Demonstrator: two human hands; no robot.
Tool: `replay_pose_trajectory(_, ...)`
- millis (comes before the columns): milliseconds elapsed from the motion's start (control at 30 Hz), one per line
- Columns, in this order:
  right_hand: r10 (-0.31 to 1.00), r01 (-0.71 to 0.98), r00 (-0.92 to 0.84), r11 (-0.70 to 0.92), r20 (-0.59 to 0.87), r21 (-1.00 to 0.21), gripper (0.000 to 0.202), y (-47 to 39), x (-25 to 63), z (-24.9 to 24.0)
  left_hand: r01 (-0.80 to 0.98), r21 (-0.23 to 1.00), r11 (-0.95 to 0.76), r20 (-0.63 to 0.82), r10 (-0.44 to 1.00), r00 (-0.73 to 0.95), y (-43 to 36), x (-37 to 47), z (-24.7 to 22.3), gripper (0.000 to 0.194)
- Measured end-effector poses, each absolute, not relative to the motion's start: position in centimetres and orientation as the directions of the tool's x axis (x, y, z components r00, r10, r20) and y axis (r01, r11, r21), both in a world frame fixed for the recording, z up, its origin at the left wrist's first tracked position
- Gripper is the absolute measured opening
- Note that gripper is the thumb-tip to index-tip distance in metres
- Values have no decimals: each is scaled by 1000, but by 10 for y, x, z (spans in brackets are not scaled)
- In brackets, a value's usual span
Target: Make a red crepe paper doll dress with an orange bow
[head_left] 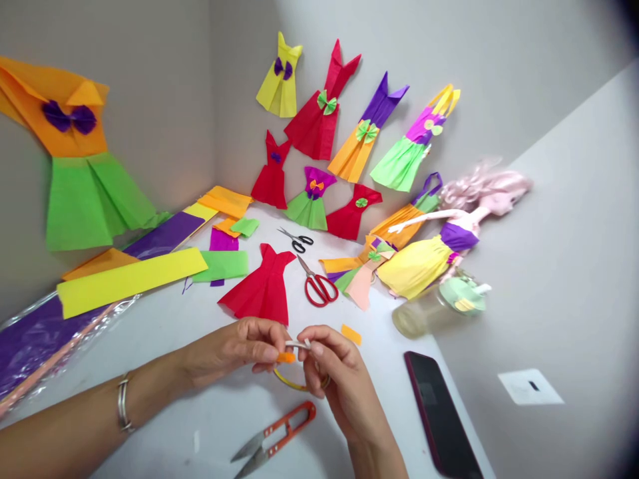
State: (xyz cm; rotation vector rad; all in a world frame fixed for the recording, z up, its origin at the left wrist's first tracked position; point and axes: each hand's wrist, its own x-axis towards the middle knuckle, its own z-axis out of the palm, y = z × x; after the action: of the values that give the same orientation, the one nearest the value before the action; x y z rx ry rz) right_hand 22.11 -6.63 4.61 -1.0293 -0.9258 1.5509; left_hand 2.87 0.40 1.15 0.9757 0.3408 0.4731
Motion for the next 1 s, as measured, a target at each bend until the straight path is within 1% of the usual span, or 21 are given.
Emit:
replay_pose_trajectory(200,978,-342,-99,-204,-181,-917,23,-65,219,45,-214,856,470,-96,553,828,4,30,12,17)
replay_pose_trajectory(367,977,-307,-84,-212,-196,-928,17,-66,219,43,-224,869,441,-114,618,778,3,31,16,14)
replay_pose_trajectory(433,978,-291,-60,-206,-197,-934,16,-66,220,41,-235,867,440,-156,686,711,3,32,15,14)
replay_pose_trajectory(500,980,-258,-33,-200,-199,-945,16,-65,220,39,-251,864,435,-209,766,608,4,34,13,16)
replay_pose_trajectory(600,983,-161,27,-176,-183,-971,16,-65,216,37,-257,884,390,-242,853,462,5,37,8,18)
replay_pose_trajectory(700,984,-76,92,-148,-155,-986,19,-67,207,36,-230,927,296,-190,900,391,3,40,6,17)
replay_pose_trajectory(867,982,5,147,-124,-122,-992,20,-70,191,34,-102,991,90,-42,916,399,-8,41,11,17)
replay_pose_trajectory(1000,970,44,229,-100,-87,-994,17,-70,186,31,-35,998,-51,61,917,394,-15,42,14,16)
